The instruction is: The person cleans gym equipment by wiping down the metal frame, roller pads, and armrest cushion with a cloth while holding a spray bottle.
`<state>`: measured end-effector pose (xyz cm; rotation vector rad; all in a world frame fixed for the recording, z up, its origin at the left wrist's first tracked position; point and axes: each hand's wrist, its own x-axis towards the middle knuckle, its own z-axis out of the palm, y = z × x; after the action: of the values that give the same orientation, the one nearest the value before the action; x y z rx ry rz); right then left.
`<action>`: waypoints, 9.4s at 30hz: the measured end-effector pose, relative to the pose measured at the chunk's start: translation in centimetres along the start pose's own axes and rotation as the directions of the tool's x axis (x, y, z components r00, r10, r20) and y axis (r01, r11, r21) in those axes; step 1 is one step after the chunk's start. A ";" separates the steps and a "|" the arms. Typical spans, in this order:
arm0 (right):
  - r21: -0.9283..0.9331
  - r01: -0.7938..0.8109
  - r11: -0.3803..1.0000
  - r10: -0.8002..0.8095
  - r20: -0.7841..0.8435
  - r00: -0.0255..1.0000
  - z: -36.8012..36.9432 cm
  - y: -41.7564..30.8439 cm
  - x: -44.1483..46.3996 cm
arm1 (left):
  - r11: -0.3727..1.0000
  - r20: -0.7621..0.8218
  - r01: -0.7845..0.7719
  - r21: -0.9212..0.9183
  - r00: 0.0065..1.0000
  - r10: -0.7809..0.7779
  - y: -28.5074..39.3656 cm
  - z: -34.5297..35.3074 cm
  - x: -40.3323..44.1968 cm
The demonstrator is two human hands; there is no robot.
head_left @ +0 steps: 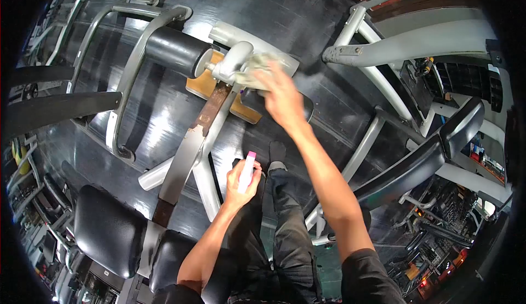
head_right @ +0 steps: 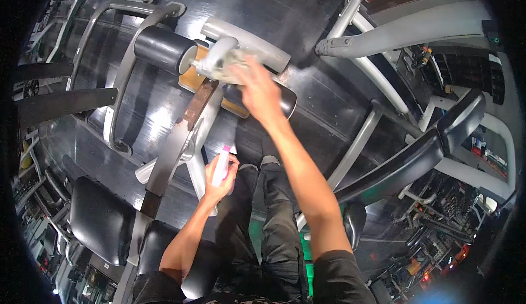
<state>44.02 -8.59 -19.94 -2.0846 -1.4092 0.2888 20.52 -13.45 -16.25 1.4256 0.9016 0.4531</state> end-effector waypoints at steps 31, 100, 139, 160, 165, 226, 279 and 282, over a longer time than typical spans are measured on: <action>-0.129 -0.154 0.980 0.167 0.095 0.981 1.5 -0.1 -0.3 | 0.998 -0.015 0.067 0.007 0.998 -0.067 -0.8 -1.1 0.3; -0.282 0.120 0.952 -0.062 0.208 0.976 -3.3 2.1 -8.3 | 0.998 -0.018 0.061 0.022 0.998 -0.061 -1.6 -0.6 0.0; 0.039 -0.132 0.990 0.135 -0.090 0.987 -5.2 0.0 -2.8 | 0.993 0.041 -0.115 0.014 0.993 0.114 -0.7 0.0 -0.2; 0.013 -0.444 0.896 0.444 -0.063 0.894 -7.2 5.7 -11.2 | 0.998 0.019 -0.061 -0.018 0.998 0.061 -0.8 -0.1 -0.2; -0.102 -0.008 0.995 0.000 -0.080 0.997 -4.1 -0.2 -5.0 | 0.997 0.014 -0.076 -0.015 0.997 0.076 -0.8 0.1 -0.2; -0.340 -0.217 0.915 0.247 0.047 0.968 -3.9 1.6 -8.6 | 0.996 0.022 -0.086 0.008 0.996 0.086 -0.8 -0.3 0.1; -0.111 -0.620 0.776 0.627 0.040 0.778 -9.1 7.0 -13.0 | 0.997 0.002 -0.063 -0.033 0.998 0.064 -0.6 -0.3 0.2; 0.131 -0.602 0.788 0.613 -0.079 0.786 -9.4 5.1 -10.2 | 0.999 0.010 -0.048 -0.020 0.999 0.048 -0.5 -0.4 0.1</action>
<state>48.35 -22.38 -16.93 -2.3773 -0.5923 0.4716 20.16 -13.21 -16.72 1.4326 0.8540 0.4892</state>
